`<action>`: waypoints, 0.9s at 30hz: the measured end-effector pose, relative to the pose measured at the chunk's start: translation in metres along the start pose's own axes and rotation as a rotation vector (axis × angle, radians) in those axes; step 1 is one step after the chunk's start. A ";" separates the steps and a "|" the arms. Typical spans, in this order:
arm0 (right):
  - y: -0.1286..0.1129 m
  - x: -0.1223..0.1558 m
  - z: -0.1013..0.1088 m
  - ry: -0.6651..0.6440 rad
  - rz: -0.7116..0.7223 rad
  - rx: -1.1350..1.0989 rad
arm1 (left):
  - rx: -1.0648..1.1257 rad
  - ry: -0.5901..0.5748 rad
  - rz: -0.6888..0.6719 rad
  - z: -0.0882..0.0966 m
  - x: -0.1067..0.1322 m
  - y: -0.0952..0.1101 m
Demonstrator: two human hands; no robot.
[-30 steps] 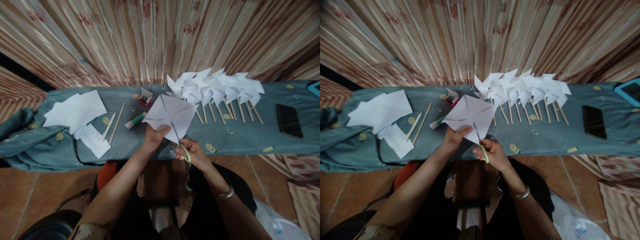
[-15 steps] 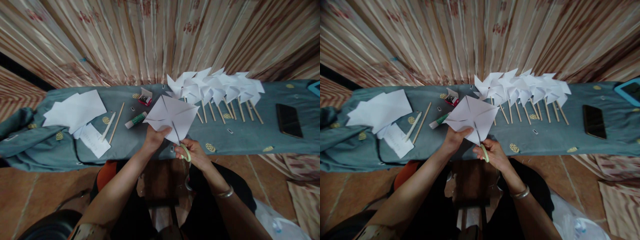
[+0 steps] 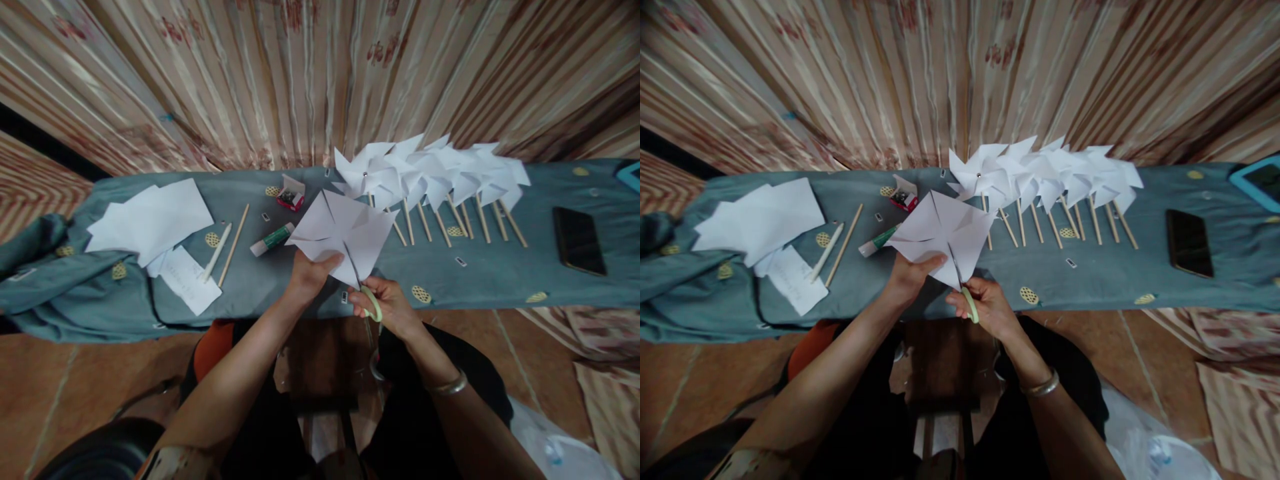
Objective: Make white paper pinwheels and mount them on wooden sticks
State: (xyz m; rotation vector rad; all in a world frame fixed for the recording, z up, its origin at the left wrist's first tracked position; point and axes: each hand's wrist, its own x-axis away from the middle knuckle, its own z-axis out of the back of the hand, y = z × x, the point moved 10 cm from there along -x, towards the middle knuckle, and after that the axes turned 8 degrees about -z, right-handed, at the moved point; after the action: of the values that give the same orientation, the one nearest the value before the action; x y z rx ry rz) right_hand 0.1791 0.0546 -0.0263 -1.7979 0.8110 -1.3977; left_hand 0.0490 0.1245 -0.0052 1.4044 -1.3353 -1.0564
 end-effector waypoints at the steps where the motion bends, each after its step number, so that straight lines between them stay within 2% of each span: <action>1: 0.000 0.000 0.000 0.003 -0.001 -0.003 | -0.001 -0.003 0.002 0.000 0.000 0.000; 10: -0.001 0.002 -0.001 0.020 -0.023 -0.007 | 0.000 0.002 0.013 0.000 0.001 0.002; 14: 0.007 0.004 -0.002 0.002 -0.085 0.031 | -0.013 0.038 -0.006 0.007 -0.002 0.004; 17: 0.017 0.008 0.005 -0.014 -0.123 0.144 | -0.010 0.081 -0.026 0.015 -0.006 0.009; 19: 0.016 0.014 0.015 0.004 -0.085 0.300 | 0.006 0.102 -0.031 0.021 -0.008 0.011; 21: 0.009 0.023 0.031 0.094 0.001 0.545 | 0.017 0.117 -0.022 0.027 -0.009 0.012; 24: -0.011 0.044 0.060 0.383 0.105 0.979 | -0.003 0.131 -0.022 0.034 -0.010 0.011; 27: -0.026 0.063 0.078 0.619 0.116 1.293 | -0.044 0.126 -0.025 0.038 -0.009 0.007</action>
State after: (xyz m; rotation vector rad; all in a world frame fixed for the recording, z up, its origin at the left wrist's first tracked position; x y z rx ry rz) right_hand 0.2704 0.0292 0.0155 -0.3302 0.1225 -1.7740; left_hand 0.0102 0.1310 -0.0069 1.4343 -1.2000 -0.9911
